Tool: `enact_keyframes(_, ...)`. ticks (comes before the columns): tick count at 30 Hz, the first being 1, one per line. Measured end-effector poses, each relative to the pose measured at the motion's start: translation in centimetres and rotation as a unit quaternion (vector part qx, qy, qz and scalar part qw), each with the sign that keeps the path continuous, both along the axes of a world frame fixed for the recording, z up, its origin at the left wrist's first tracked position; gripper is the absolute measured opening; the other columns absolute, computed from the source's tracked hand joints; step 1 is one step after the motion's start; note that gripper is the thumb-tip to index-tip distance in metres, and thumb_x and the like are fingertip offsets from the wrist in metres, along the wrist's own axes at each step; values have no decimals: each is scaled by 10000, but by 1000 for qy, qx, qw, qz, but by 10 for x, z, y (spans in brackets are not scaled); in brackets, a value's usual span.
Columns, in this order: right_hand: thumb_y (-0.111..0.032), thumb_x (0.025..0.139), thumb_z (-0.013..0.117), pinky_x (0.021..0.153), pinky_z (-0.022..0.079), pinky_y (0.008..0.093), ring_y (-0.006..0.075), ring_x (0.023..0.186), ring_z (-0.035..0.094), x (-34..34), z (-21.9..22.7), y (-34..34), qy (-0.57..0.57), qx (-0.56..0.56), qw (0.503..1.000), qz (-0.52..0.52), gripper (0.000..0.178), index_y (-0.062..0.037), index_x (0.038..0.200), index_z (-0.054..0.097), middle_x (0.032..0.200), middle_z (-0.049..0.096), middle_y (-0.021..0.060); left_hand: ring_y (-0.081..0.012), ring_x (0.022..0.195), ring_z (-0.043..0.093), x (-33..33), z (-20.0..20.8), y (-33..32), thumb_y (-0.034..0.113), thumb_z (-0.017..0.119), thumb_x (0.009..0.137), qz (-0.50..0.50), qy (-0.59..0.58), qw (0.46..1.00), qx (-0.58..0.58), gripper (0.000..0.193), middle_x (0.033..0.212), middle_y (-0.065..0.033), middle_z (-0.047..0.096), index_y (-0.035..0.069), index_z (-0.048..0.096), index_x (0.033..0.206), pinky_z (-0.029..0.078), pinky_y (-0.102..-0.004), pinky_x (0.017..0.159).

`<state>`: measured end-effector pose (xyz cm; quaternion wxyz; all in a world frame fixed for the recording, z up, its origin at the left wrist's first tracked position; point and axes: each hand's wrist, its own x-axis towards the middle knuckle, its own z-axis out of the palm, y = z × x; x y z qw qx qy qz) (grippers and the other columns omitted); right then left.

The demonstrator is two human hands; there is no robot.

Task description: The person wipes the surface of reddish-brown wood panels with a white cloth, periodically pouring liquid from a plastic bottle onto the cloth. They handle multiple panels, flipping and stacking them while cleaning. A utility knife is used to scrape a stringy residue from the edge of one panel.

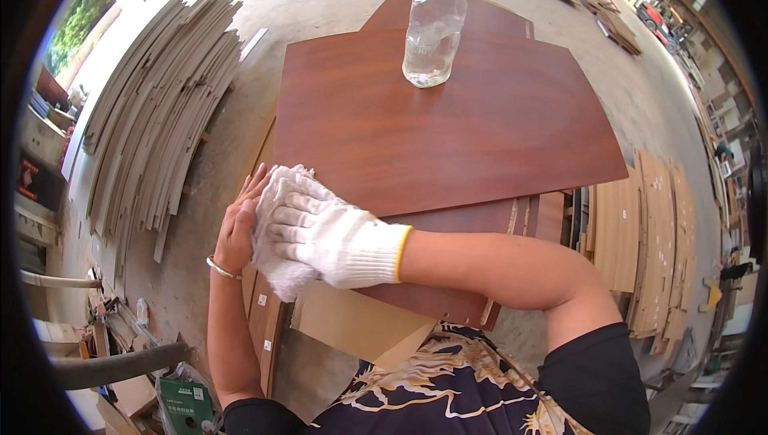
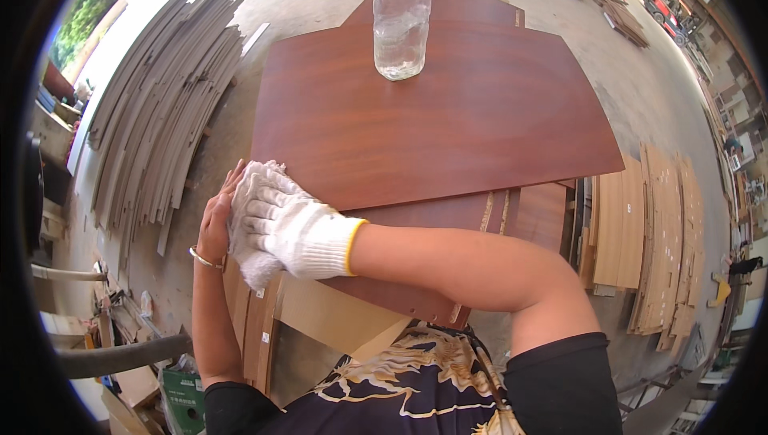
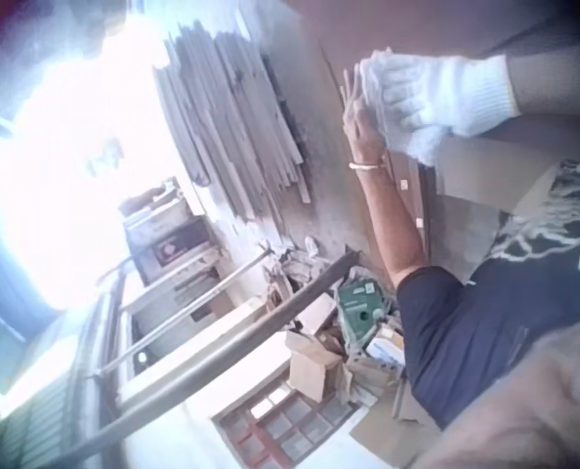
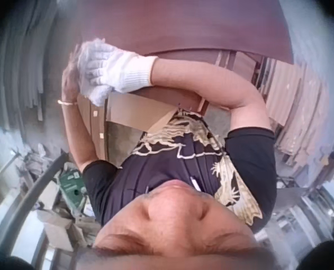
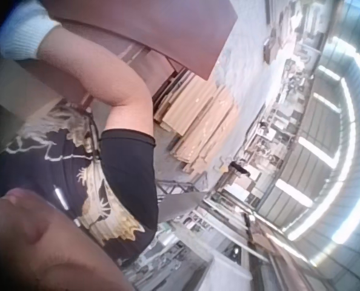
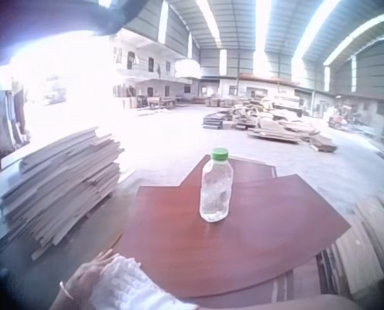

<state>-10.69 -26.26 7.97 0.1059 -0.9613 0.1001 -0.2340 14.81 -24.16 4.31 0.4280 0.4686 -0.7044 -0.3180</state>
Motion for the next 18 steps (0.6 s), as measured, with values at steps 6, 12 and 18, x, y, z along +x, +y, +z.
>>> enact_keyframes(6, -201, 898, 712, 1351, 192, 503, 293, 1564, 418, -194, 38, 5, 198, 53, 969, -137, 524, -164, 1421, 697, 1569, 584, 131, -368, 1598, 352, -22, 15, 6, 365, 300, 1124, 33, -115, 992, -37, 598, 1592, -110, 582, 33, 719, 1390, 162, -493, 1332)
enact_keyframes(12, -43, 899, 682, 1072, 530, 476, 378, 1206, 689, -299, 27, 1, 93, 90, 880, -458, 448, -143, 1331, 748, 1308, 735, 180, -344, 1547, 443, -35, 37, 15, 269, 360, 1135, 106, -239, 965, -39, 503, 1543, -113, 624, 15, 734, 1355, 245, -477, 1311)
enact_keyframes(18, -266, 979, 562, 1343, 138, 574, 392, 1550, 409, -147, 16, 29, 8, 54, 969, -242, 537, -49, 1464, 634, 1565, 568, 205, -374, 1483, 512, -64, 37, 26, 217, 507, 1099, 164, -428, 887, -62, 453, 1556, -193, 590, -78, 643, 1415, 347, -489, 1258)
